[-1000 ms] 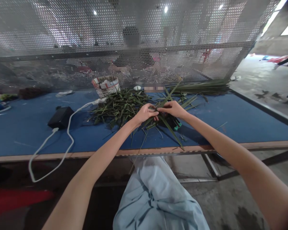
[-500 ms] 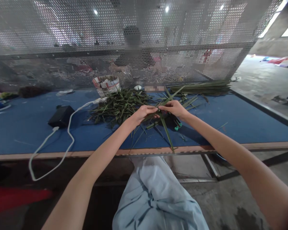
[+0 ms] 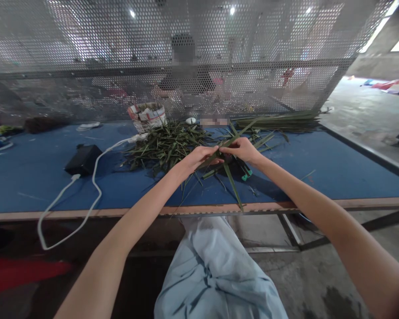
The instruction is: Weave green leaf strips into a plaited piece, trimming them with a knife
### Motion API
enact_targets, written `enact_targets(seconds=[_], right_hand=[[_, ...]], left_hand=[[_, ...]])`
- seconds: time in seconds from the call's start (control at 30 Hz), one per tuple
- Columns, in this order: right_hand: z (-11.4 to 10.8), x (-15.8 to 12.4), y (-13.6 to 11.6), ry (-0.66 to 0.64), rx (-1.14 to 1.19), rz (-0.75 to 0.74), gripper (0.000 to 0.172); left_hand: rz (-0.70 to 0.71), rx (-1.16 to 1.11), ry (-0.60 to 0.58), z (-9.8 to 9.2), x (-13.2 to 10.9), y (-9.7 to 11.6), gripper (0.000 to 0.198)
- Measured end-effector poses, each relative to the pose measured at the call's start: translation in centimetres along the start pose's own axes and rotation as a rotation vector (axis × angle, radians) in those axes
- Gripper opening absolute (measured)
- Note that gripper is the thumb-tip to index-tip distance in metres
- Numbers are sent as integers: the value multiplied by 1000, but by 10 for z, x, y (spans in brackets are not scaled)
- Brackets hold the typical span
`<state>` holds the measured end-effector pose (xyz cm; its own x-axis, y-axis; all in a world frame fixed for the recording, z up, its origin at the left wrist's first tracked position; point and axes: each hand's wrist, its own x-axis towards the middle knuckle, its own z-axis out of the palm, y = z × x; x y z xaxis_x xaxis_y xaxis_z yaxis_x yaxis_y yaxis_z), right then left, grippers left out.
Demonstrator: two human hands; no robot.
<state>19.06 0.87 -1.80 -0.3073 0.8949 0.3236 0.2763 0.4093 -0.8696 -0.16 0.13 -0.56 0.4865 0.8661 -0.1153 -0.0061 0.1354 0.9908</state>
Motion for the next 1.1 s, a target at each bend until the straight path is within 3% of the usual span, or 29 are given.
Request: enact_targets(seconds=[0.23,0.73,0.87,1.1], right_hand=[[4,-2,-5,20,-35,17,45],[8,-3,-11,21,-17,56,58],[8,-1,-7,34,14,23,57],[8,1,-4,48,-2,39,57]], left_hand=[[143,256,3,0,1,-8,34],[141,261,48,0,1,-5,23],[180,265,65,1,-1,-3,28],[190,325,-9,-4,2,-7,38]])
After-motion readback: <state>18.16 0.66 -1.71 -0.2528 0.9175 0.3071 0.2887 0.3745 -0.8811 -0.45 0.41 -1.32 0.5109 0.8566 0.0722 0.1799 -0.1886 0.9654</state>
